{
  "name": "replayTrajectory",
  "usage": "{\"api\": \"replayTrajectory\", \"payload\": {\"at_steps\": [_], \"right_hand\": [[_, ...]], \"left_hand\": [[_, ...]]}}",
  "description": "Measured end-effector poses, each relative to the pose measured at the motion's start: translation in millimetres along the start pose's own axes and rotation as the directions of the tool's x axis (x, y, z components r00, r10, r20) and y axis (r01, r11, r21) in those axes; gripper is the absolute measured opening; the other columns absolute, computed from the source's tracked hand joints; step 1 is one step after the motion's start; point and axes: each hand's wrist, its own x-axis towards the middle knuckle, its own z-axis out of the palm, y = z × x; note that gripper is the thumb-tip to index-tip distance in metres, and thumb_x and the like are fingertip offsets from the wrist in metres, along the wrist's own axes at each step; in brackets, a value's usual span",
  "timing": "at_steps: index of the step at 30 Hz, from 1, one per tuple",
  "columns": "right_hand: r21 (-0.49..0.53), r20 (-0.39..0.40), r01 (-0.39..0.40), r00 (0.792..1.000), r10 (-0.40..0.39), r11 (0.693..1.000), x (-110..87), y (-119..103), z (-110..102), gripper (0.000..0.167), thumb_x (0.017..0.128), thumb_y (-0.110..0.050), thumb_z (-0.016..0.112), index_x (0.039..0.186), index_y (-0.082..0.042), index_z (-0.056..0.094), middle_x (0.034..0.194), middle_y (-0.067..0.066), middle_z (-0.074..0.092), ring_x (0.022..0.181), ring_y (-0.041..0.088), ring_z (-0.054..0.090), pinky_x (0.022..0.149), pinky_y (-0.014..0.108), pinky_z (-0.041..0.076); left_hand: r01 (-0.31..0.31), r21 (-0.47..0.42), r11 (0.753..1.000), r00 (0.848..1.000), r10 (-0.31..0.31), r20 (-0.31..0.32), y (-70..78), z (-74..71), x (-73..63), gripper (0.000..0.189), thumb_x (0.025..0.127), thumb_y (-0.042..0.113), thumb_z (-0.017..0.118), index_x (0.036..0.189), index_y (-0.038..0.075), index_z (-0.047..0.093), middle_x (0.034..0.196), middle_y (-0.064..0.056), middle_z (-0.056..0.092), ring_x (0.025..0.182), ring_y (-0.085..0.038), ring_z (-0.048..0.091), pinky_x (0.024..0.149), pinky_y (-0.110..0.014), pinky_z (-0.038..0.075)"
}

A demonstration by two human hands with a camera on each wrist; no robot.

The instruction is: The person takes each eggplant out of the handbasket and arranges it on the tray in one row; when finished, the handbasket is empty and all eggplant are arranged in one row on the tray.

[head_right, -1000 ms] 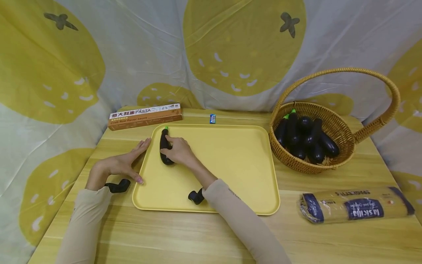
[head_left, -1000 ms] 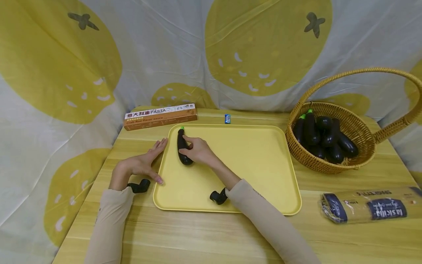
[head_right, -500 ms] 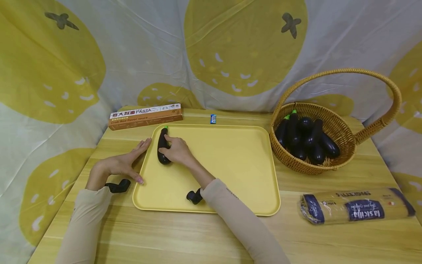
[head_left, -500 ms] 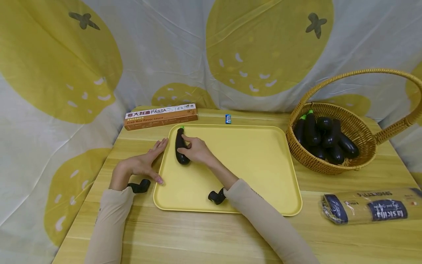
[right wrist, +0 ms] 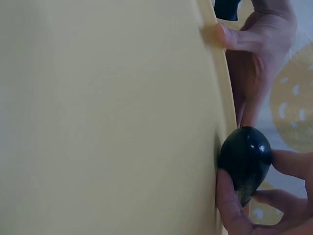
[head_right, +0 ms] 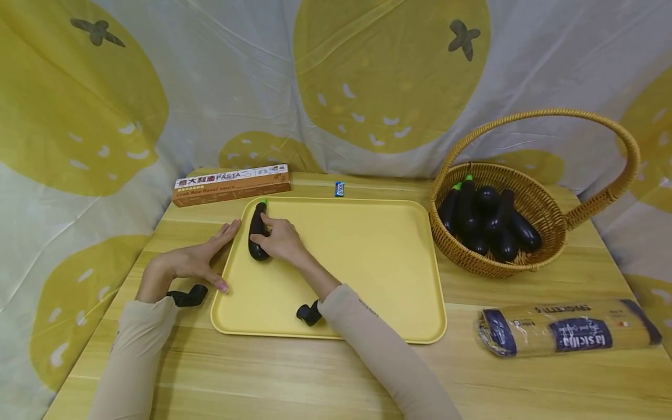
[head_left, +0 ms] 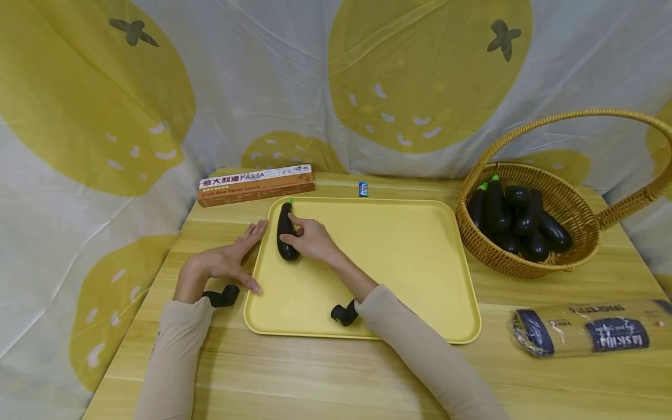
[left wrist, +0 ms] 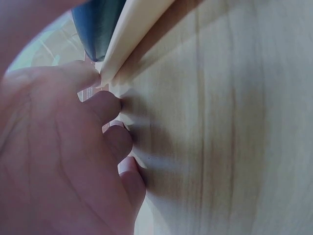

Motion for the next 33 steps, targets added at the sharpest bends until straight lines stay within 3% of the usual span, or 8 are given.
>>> {"api": "replayTrajectory", "payload": {"at_steps": [7,12,14,16,22,27,28,33], "right_hand": [[-0.015,0.061,0.022,0.998,-0.021,1.000,-4.5,0,-12,0.066,0.104,-0.032,0.063,0.161,-0.013,0.037,0.093,0.016,0.074,0.058,0.012,0.054,0.053,0.020,0.040],[-0.029,0.084,0.046,0.996,-0.044,0.998,-17.2,1,-40,0.065,0.105,-0.038,0.060,0.162,-0.019,0.036,0.130,0.021,0.067,0.103,0.024,0.069,0.078,0.030,0.057],[-0.024,0.085,0.056,0.995,-0.054,0.998,-26.9,1,-58,0.065,0.105,-0.040,0.059,0.162,-0.022,0.036,0.143,0.019,0.059,0.125,0.028,0.062,0.093,0.039,0.058],[-0.009,0.082,0.079,0.994,-0.078,0.997,-38.8,2,-78,0.065,0.105,-0.041,0.059,0.163,-0.023,0.036,0.148,0.017,0.056,0.132,0.031,0.058,0.100,0.048,0.056],[-0.017,-0.007,0.092,0.996,-0.092,0.996,-86.9,10,-149,0.062,0.105,-0.041,0.060,0.161,-0.027,0.039,0.156,0.003,0.053,0.136,0.026,0.055,0.106,0.051,0.051],[-0.075,-0.120,0.031,0.992,-0.040,0.997,-135.6,29,-208,0.060,0.106,-0.041,0.057,0.162,-0.029,0.036,0.153,0.007,0.054,0.138,0.029,0.053,0.106,0.055,0.048],[-0.086,-0.143,0.015,0.989,-0.027,0.996,-145.5,34,-218,0.060,0.106,-0.043,0.056,0.162,-0.031,0.035,0.153,0.007,0.053,0.138,0.026,0.052,0.106,0.054,0.047],[-0.120,-0.316,-0.040,0.949,0.000,0.992,-189.2,63,-260,0.058,0.106,-0.041,0.056,0.160,-0.036,0.037,0.143,-0.006,0.057,0.122,-0.002,0.053,0.098,0.016,0.045]], "left_hand": [[-0.002,0.006,1.000,1.000,0.002,-0.001,1.0,0.5,-0.9,0.152,0.069,0.036,0.097,0.165,0.012,-0.018,0.168,-0.025,-0.027,0.153,-0.057,-0.021,0.116,-0.082,0.002],[-0.016,0.015,1.000,1.000,0.016,-0.003,1.4,0.7,-1.8,0.151,0.069,0.036,0.097,0.165,0.011,-0.017,0.169,-0.025,-0.026,0.153,-0.055,-0.021,0.116,-0.082,0.002],[-0.022,0.015,1.000,1.000,0.022,-0.001,1.3,0.7,-1.9,0.151,0.069,0.035,0.097,0.165,0.010,-0.017,0.169,-0.025,-0.026,0.154,-0.054,-0.022,0.116,-0.082,0.001],[-0.027,0.014,1.000,1.000,0.027,-0.001,1.3,0.7,-1.8,0.151,0.069,0.033,0.097,0.165,0.010,-0.017,0.169,-0.025,-0.026,0.154,-0.053,-0.023,0.116,-0.082,0.001],[-0.033,0.014,0.999,0.999,0.033,0.001,0.9,0.1,-1.0,0.151,0.068,0.032,0.097,0.165,0.009,-0.016,0.168,-0.025,-0.026,0.153,-0.055,-0.022,0.117,-0.081,0.000],[-0.038,0.012,0.999,0.999,0.038,0.001,0.3,0.1,-1.5,0.150,0.069,0.032,0.097,0.165,0.008,-0.016,0.169,-0.025,-0.025,0.154,-0.053,-0.022,0.117,-0.081,0.000],[-0.038,0.013,0.999,0.999,0.038,0.000,0.1,0.1,-1.9,0.150,0.069,0.032,0.097,0.165,0.008,-0.015,0.169,-0.024,-0.025,0.154,-0.052,-0.022,0.117,-0.081,0.001],[-0.044,0.013,0.999,0.999,0.044,-0.002,-0.7,0.2,-2.0,0.150,0.069,0.033,0.097,0.165,0.009,-0.015,0.169,-0.025,-0.025,0.154,-0.054,-0.021,0.116,-0.081,0.001]]}}
